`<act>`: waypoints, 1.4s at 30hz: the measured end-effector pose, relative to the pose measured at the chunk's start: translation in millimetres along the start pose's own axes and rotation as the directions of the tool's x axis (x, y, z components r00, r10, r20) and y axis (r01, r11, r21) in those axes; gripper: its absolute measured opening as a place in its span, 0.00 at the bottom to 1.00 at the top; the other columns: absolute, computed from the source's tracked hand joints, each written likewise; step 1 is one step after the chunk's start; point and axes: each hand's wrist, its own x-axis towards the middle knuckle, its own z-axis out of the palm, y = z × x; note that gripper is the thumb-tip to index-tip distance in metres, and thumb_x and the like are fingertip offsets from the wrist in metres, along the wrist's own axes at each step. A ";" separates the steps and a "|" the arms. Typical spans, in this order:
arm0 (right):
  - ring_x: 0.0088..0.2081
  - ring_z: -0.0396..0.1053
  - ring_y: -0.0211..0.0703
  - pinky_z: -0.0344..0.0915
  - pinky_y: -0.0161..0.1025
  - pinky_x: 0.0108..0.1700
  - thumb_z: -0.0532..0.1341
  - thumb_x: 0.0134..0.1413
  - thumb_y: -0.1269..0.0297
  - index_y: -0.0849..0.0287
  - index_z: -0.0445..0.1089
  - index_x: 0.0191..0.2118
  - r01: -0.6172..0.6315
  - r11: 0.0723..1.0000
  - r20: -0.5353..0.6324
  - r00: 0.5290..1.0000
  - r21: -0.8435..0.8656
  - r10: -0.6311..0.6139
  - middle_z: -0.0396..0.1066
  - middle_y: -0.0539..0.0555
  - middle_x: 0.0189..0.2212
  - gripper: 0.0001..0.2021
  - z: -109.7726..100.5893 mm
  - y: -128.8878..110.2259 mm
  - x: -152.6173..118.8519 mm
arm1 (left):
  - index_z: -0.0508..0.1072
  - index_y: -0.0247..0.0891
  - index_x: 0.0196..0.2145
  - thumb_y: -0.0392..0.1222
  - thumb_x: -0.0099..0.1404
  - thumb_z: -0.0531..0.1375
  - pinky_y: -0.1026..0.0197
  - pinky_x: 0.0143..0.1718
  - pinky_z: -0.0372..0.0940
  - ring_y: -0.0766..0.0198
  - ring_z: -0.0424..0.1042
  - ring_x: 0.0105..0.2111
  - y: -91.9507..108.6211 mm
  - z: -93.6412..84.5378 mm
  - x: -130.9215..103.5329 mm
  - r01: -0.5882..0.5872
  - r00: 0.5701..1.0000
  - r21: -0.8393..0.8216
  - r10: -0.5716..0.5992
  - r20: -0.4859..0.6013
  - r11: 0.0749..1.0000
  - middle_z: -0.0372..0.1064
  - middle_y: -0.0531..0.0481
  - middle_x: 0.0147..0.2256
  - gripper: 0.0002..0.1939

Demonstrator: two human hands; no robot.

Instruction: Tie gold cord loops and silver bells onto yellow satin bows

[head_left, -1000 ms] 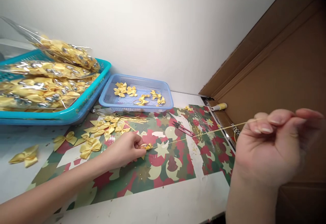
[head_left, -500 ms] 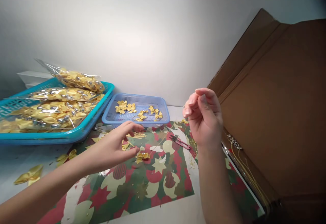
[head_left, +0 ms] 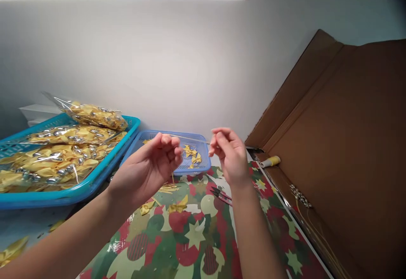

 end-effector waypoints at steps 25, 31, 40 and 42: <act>0.46 0.67 0.47 0.65 0.49 0.52 0.66 0.54 0.73 0.51 0.80 0.30 0.183 0.746 0.316 0.948 -0.641 0.040 0.72 0.52 0.39 0.09 17.4 30.4 -21.5 | 0.72 0.39 0.14 0.54 0.52 0.66 0.58 0.39 0.71 0.58 0.73 0.31 -46.7 -42.0 4.7 0.138 0.990 0.311 -0.139 -0.020 0.940 0.72 0.51 0.22 0.18; 0.46 0.65 0.48 0.63 0.52 0.54 0.63 0.61 0.70 0.47 0.81 0.47 0.198 0.715 0.274 0.962 -0.670 -0.010 0.73 0.54 0.41 0.13 23.5 54.4 -22.9 | 0.76 0.38 0.15 0.49 0.52 0.64 0.62 0.38 0.69 0.61 0.70 0.30 -46.5 -40.7 2.7 0.108 0.994 0.290 -0.097 -0.052 0.951 0.71 0.51 0.22 0.15; 0.47 0.67 0.49 0.64 0.53 0.55 0.65 0.55 0.75 0.48 0.80 0.47 0.252 0.730 0.311 0.949 -0.636 -0.057 0.74 0.54 0.45 0.17 22.1 58.7 -22.9 | 0.78 0.40 0.15 0.46 0.53 0.63 0.62 0.39 0.70 0.57 0.74 0.33 -48.5 -49.9 5.5 0.216 0.968 0.332 -0.245 0.048 0.918 0.73 0.49 0.21 0.13; 0.47 0.68 0.48 0.63 0.53 0.55 0.65 0.56 0.76 0.51 0.81 0.43 0.269 0.726 0.357 0.933 -0.632 -0.035 0.75 0.54 0.44 0.13 20.5 54.7 -22.4 | 0.78 0.40 0.15 0.47 0.55 0.62 0.60 0.42 0.71 0.56 0.75 0.34 -48.3 -54.1 6.4 0.238 0.945 0.377 -0.303 0.121 0.895 0.76 0.48 0.22 0.15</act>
